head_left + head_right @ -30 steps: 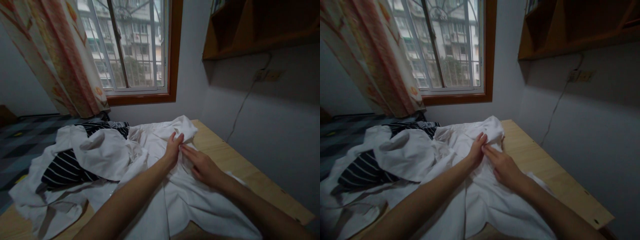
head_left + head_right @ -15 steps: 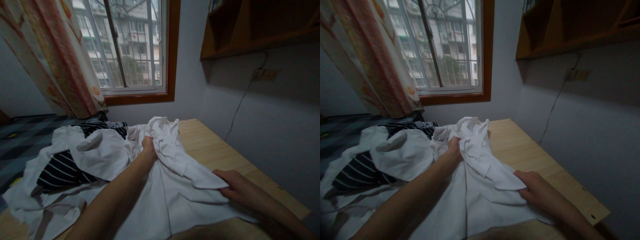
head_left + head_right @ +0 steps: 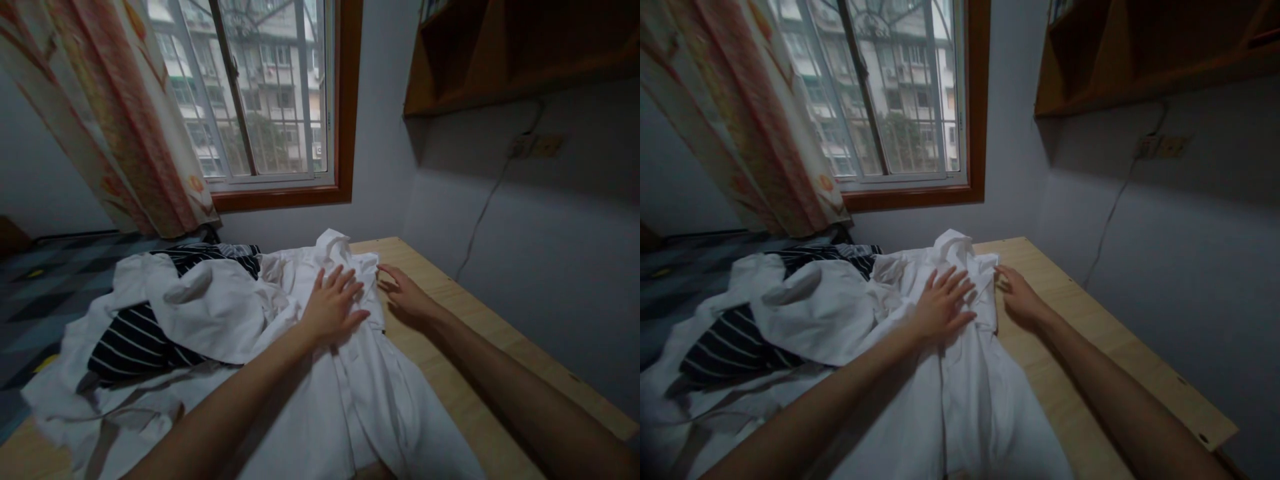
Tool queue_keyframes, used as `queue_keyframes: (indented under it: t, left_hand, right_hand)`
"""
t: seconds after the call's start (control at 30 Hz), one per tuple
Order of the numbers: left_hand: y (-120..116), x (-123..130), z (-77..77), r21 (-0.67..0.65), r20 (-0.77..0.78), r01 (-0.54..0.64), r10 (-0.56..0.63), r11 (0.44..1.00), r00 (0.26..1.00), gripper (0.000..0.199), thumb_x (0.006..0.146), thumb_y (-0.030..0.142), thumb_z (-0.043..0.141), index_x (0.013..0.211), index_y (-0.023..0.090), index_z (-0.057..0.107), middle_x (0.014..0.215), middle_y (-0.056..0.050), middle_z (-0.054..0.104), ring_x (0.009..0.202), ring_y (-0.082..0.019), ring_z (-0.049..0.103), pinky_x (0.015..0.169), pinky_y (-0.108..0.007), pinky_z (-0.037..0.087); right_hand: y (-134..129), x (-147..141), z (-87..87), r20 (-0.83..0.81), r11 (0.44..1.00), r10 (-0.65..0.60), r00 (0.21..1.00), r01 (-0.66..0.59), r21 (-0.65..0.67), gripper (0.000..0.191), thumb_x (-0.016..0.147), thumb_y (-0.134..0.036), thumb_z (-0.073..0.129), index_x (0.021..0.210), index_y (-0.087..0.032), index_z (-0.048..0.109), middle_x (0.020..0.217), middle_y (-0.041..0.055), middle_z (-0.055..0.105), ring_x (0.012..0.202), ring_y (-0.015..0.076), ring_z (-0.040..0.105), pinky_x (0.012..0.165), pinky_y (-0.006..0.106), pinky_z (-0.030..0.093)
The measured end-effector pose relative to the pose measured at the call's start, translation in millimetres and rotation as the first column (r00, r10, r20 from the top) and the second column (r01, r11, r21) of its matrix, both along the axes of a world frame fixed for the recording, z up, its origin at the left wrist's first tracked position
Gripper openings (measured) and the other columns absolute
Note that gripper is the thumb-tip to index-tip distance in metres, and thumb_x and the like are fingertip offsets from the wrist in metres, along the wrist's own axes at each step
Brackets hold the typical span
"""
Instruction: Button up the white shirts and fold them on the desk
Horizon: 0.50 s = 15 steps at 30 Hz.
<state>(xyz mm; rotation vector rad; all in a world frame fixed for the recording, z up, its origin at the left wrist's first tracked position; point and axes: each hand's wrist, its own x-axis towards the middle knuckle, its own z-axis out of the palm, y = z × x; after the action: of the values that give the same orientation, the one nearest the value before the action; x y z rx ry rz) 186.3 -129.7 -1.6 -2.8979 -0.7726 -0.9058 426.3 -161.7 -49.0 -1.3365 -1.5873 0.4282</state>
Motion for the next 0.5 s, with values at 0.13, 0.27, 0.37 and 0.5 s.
queue_keyframes:
  t: [0.13, 0.27, 0.37, 0.5]
  left_hand:
    - [-8.0, -3.6, -23.5, -0.160, -0.047, -0.045, 0.037, 0.986, 0.998, 0.032, 0.086, 0.048, 0.055, 0.095, 0.019, 0.065, 0.113, -0.009, 0.065, 0.116, -0.028, 0.052, 0.105, -0.050, 0.031]
    - [6.2, -13.3, -48.6, -0.363, 0.263, -0.069, 0.174, 0.929, 0.949, 0.045, 0.094, 0.046, 0.034, 0.078, 0.018, 0.066, 0.092, -0.008, 0.068, 0.093, -0.022, 0.061, 0.088, -0.038, 0.045]
    - [14.8, -18.0, -57.4, -0.507, 0.490, -0.068, 0.352, 0.859, 0.797, 0.057, 0.097, 0.047, 0.022, 0.081, 0.018, 0.069, 0.075, -0.006, 0.067, 0.080, -0.019, 0.063, 0.079, -0.034, 0.049]
    - [17.8, -17.3, -57.3, -0.521, 0.567, -0.047, 0.387, 0.852, 0.727, 0.048, 0.094, 0.046, 0.035, 0.078, 0.020, 0.072, 0.067, -0.004, 0.066, 0.087, -0.020, 0.066, 0.082, -0.035, 0.050]
  right_hand:
    - [37.1, 5.0, -20.9, 0.201, 0.996, 0.083, 0.976, -0.086, 0.006, 0.028, 0.070, -0.023, 0.065, 0.096, -0.021, 0.072, 0.131, 0.0115, 0.056, 0.125, 0.0292, 0.047, 0.107, 0.049, 0.035]
    - [34.4, 2.9, -16.4, 0.068, 0.997, 0.066, 0.995, -0.068, 0.036, 0.012, 0.070, -0.032, 0.066, 0.072, -0.021, 0.069, 0.111, 0.0092, 0.063, 0.110, 0.0262, 0.055, 0.099, 0.046, 0.041]
    - [31.0, 9.6, 6.4, -0.185, 1.000, 0.029, 0.982, -0.028, 0.007, 0.022, 0.067, -0.041, 0.069, 0.067, -0.020, 0.064, 0.108, 0.0074, 0.062, 0.099, 0.0232, 0.059, 0.087, 0.039, 0.048]
    - [33.6, 31.3, 51.1, -0.351, 0.997, -0.057, 0.935, 0.069, 0.022, 0.034, 0.061, -0.050, 0.075, 0.076, -0.021, 0.063, 0.100, 0.0037, 0.063, 0.087, 0.0189, 0.060, 0.074, 0.032, 0.049]
